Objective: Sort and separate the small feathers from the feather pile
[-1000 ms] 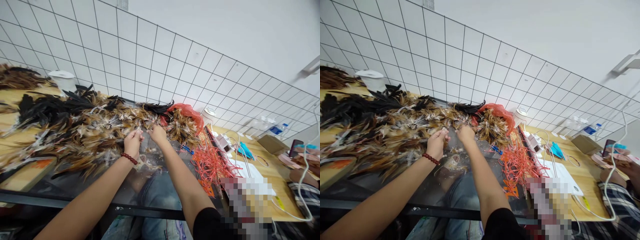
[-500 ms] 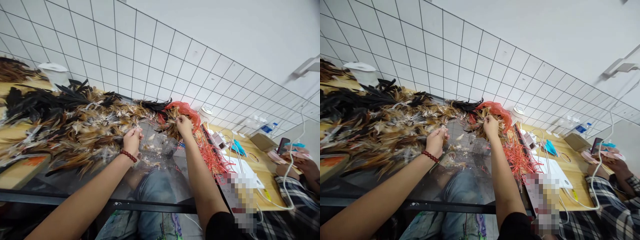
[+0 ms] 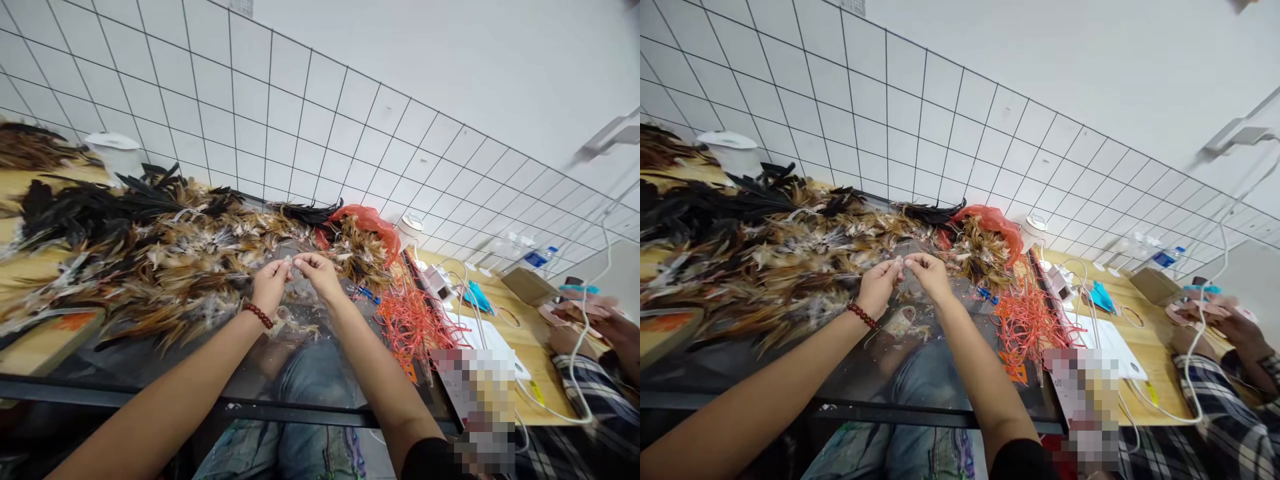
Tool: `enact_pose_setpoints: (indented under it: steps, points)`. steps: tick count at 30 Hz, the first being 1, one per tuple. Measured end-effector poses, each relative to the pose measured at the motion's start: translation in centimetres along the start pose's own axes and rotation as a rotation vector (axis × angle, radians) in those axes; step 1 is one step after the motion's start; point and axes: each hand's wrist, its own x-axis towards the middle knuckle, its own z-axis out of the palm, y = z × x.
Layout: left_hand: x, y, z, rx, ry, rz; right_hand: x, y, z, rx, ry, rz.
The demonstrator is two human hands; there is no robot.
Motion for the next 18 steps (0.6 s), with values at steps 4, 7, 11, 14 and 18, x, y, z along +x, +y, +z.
enact_pose_setpoints:
  steps: [4,7,11,14,18]
  points:
    - [0.0,-0.3,0.0,0.035,-0.046,0.061,-0.4,-0.2,0.1,0.057,0.019,-0.033]
    - [-0.2,-0.2,0.1,0.042,-0.112,0.037,-0.5,-0.3,-0.6,0.04,-0.034,-0.041]
    - [-0.3,-0.1,0.0,0.061,-0.232,-0.002,-0.4,0.2,-1.6,0.047,-0.052,-0.04]
    - [-0.3,0.2,-0.1,0.001,-0.32,-0.066,-0.5,0.2,-2.4,0.047,-0.162,-0.04]
    - [-0.6,1.1,-0.1,-0.145,-0.449,-0.22,-0.8,-0.1,-3.3,-0.038,-0.274,-0.108]
